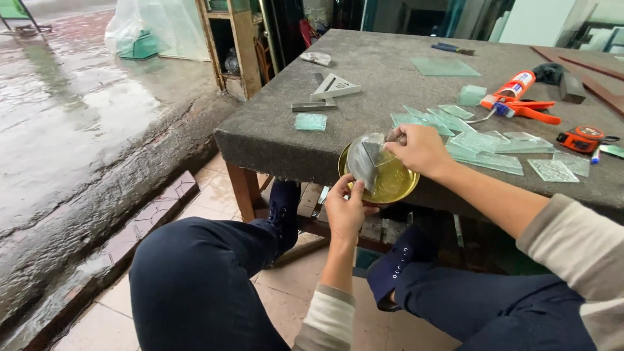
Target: The person smooths the edges of small glass pieces by rubbing them against a wet abrasive surface in a shallow dish. They handle the glass pieces one at a time, repeatedly rubbing the edges while occasionally adding water to the dish.
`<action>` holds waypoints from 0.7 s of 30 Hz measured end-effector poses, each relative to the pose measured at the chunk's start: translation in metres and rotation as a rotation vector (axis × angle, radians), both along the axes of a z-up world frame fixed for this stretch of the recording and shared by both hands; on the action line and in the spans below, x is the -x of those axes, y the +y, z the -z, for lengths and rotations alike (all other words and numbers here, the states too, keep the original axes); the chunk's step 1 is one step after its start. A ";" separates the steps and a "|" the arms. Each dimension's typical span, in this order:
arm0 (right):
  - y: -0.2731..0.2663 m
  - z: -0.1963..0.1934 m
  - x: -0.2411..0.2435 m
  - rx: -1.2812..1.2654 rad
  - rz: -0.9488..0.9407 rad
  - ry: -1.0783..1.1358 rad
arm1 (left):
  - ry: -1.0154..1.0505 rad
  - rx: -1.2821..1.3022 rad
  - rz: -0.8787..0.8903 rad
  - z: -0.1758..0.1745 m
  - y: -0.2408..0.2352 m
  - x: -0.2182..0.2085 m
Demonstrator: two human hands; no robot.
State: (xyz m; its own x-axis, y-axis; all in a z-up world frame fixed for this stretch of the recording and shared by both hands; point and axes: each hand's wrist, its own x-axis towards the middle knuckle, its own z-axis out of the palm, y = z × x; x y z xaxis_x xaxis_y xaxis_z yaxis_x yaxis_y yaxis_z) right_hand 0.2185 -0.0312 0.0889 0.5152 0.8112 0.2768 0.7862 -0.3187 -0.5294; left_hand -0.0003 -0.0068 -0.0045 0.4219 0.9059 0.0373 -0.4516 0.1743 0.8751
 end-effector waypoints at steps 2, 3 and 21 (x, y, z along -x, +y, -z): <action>0.004 0.001 -0.009 0.001 0.013 -0.028 | -0.006 -0.012 -0.009 0.003 0.003 -0.005; 0.001 -0.002 0.005 0.000 0.019 -0.028 | -0.007 -0.013 -0.004 0.006 0.005 -0.006; -0.007 -0.014 0.027 0.031 -0.133 0.060 | -0.019 -0.027 0.002 0.005 0.004 -0.005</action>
